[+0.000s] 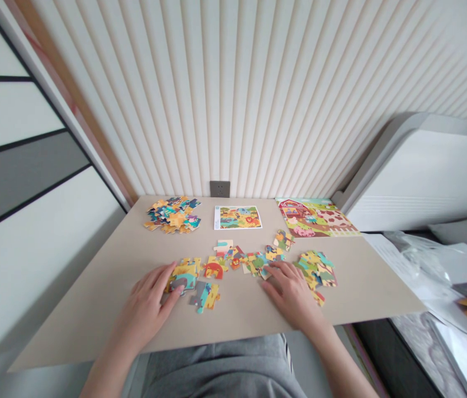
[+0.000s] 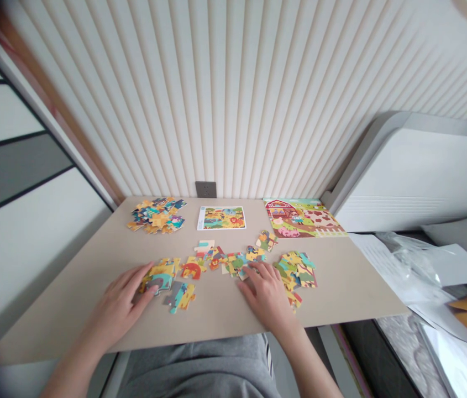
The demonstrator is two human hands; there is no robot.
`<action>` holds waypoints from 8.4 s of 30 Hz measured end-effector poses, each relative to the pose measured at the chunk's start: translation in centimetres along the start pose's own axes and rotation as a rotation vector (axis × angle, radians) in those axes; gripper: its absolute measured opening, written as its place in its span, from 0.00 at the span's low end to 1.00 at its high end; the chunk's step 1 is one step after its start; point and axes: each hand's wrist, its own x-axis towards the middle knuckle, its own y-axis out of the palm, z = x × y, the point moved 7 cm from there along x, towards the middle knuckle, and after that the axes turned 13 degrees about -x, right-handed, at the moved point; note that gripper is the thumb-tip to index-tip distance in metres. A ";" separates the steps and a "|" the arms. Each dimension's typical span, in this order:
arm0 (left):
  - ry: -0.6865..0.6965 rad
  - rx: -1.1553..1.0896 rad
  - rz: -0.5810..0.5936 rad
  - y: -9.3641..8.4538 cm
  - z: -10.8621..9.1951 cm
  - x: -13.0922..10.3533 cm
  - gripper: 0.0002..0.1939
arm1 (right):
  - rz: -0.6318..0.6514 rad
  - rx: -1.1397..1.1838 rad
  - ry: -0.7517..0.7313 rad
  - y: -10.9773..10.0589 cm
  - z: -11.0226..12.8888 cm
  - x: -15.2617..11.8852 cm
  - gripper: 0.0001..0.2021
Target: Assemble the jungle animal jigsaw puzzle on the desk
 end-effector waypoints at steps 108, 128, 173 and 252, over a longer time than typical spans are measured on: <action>0.056 0.044 0.002 -0.8 -0.9 1.2 0.27 | 0.249 -0.033 0.099 2.5 -14.0 6.6 0.29; 0.125 -0.120 0.477 6.8 -5.7 14.2 0.32 | 0.181 -0.125 0.136 1.8 -14.4 5.4 0.29; 0.154 -0.372 0.330 4.6 -4.0 15.4 0.27 | 0.005 0.488 0.032 3.1 6.8 13.5 0.11; 0.321 -0.030 0.220 -1.7 -2.8 11.0 0.17 | -0.053 0.111 -0.017 0.2 3.3 -5.8 0.15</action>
